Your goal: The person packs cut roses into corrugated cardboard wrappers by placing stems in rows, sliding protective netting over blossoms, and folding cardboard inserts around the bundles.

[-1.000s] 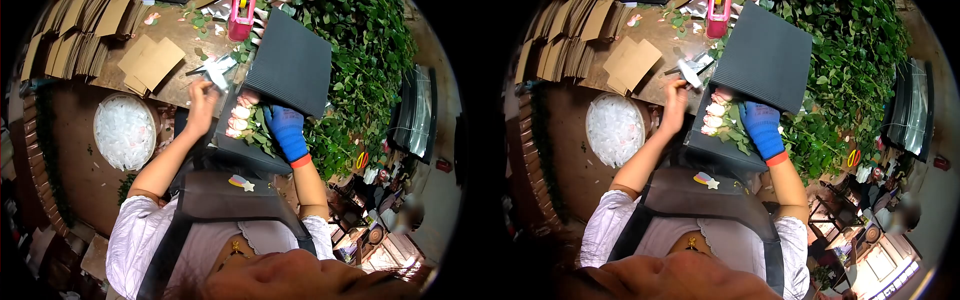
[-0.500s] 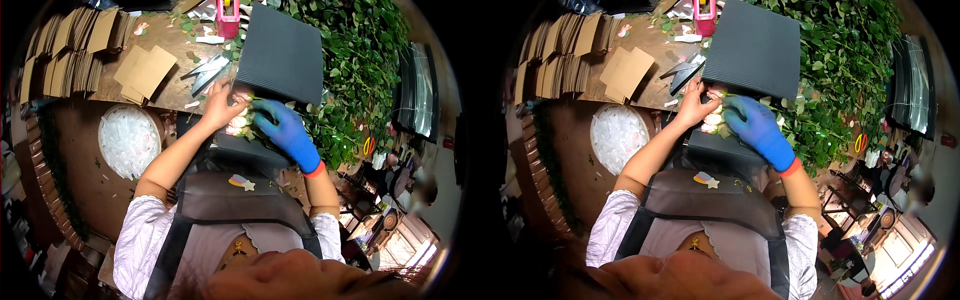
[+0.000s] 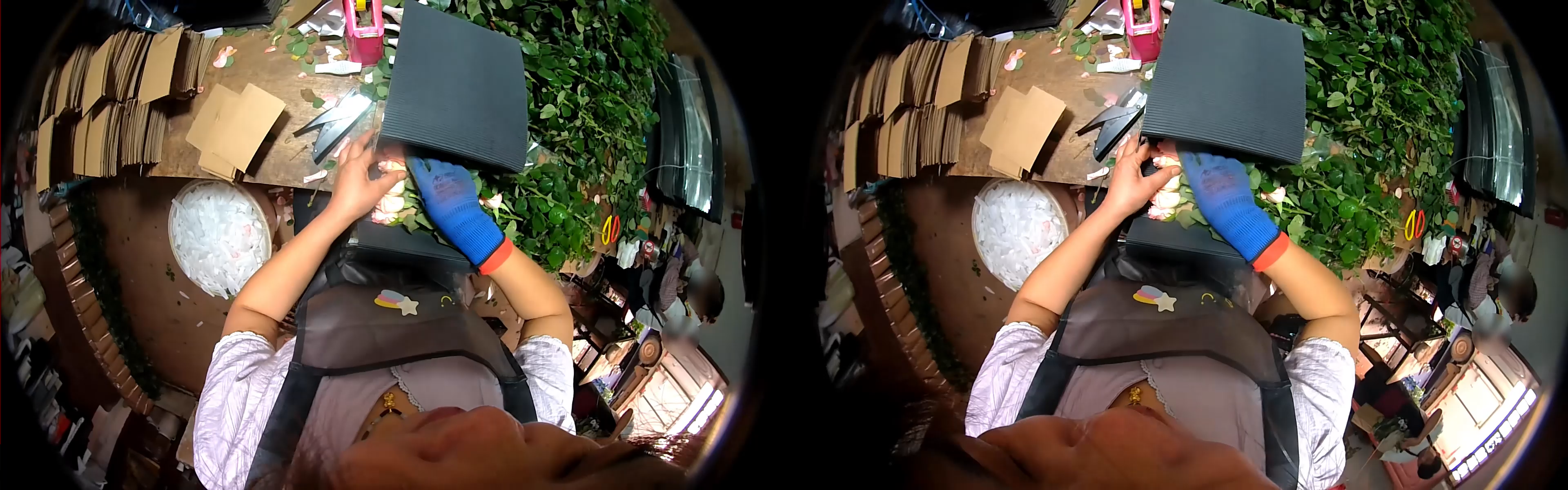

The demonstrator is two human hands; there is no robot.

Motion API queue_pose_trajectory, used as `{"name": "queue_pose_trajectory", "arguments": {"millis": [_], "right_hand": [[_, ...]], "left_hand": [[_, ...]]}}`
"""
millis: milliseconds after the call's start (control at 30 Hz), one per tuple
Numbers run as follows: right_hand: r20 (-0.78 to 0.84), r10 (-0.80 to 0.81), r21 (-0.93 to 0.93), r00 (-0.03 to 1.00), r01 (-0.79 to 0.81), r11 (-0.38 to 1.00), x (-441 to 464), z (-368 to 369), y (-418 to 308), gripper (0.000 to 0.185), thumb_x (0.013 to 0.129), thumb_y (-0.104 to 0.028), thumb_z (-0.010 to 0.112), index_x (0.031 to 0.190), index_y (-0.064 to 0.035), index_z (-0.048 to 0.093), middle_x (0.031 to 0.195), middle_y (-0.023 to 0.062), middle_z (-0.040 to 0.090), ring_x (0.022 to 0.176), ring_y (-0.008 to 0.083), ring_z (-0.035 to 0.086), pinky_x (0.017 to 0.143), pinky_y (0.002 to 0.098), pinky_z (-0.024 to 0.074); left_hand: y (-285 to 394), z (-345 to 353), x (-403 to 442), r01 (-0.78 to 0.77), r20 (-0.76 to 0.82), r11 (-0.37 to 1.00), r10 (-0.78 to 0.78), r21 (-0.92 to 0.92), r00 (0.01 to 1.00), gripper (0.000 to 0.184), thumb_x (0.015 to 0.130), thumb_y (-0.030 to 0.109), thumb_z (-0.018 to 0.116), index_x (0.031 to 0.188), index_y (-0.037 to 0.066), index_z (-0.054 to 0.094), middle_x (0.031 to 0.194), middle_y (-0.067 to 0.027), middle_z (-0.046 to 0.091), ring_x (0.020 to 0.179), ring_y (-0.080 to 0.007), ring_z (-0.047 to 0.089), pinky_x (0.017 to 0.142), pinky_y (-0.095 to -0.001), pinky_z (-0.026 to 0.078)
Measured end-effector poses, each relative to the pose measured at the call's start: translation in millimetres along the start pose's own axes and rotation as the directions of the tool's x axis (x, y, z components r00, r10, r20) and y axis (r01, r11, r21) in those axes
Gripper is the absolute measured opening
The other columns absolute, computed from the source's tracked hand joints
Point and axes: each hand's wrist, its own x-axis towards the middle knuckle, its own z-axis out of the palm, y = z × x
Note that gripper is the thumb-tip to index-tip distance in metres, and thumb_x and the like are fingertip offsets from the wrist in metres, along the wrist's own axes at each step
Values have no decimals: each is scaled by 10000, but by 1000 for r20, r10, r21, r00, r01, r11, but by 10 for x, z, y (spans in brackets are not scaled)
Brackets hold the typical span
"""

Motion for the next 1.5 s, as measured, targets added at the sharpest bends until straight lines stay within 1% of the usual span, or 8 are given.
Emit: {"name": "queue_pose_trajectory", "arguments": {"millis": [267, 433, 500, 833, 1033, 1167, 1333, 1500], "right_hand": [[-370, -105, 462, 923, 281, 841, -200, -481, 192, 401, 933, -200, 614, 1320, -95, 607, 1138, 120, 706, 926, 299, 710, 799, 421, 556], [-603, 496, 454, 625, -243, 857, -378, -820, 851, 306, 998, -126, 497, 1247, -51, 659, 1094, 154, 709, 960, 306, 695, 854, 388, 549], [-14, 685, 362, 728, -635, 683, -301, -575, 1168, 321, 991, -101, 493, 1267, -41, 644, 1147, 160, 698, 1025, 291, 681, 921, 379, 524], [-122, -155, 981, 980, 144, 134, -1037, -873, 1100, 275, 941, -44, 574, 1186, 16, 684, 1309, 178, 645, 1156, 270, 641, 1002, 405, 499], [62, 19, 160, 998, -28, 987, -643, -415, 479, 784, 894, -417, 691, 1535, -99, 369, 1147, 166, 686, 958, 315, 692, 874, 393, 541], [394, 78, 9, 916, -89, 996, -483, -225, 264, 875, 906, -501, 630, 1572, -81, 248, 1089, 165, 703, 939, 319, 697, 797, 444, 541], [400, 106, -35, 910, -100, 994, -478, -149, 212, 838, 917, -517, 627, 1564, -105, 290, 1037, 185, 713, 880, 380, 695, 796, 467, 551], [181, -291, 710, 939, 80, 700, -717, -633, 313, 688, 891, -480, 662, 1400, -44, 508, 1120, 184, 691, 1006, 396, 660, 840, 470, 529]], "left_hand": [[23, -26, 22, -108, -46, 991, 112, 79, 993, 452, 776, 359, 827, 1090, 57, 705, 1344, -174, 537, 1279, -390, 449, 1094, -471, 351], [47, -42, 27, -77, -9, 994, 78, 80, 997, 432, 783, 342, 819, 1105, 77, 704, 1340, -170, 550, 1265, -369, 474, 1088, -464, 361], [37, -45, 37, 18, 45, 1000, -18, 2, 999, 418, 770, 342, 816, 1156, 198, 745, 1498, -192, 464, 1380, -382, 410, 1164, -492, 308], [-125, 39, 47, -41, -1, 999, 41, -26, 999, 499, 806, 316, 767, 1273, 164, 674, 1517, -192, 450, 1380, -408, 402, 1175, -477, 281], [310, -786, 95, -144, 397, 927, -6, 346, 918, 262, 879, 298, 692, 972, 53, 672, 1102, -208, 676, 1006, -335, 674, 838, -439, 548], [793, -726, -58, -460, 412, 716, 259, 525, 874, 279, 858, 299, 712, 793, 52, 600, 856, -147, 686, 861, -326, 682, 720, -465, 551], [392, -157, 74, -815, 527, 459, 622, 354, 579, 787, 924, 596, 563, 1522, 111, 397, 1582, -220, 331, 1469, -364, 317, 1197, -486, 254], [297, -147, 103, -829, 563, 472, 614, 299, 553, 818, 909, 620, 560, 1569, 186, 349, 1625, -204, 259, 1513, -371, 232, 1222, -503, 194]]}}
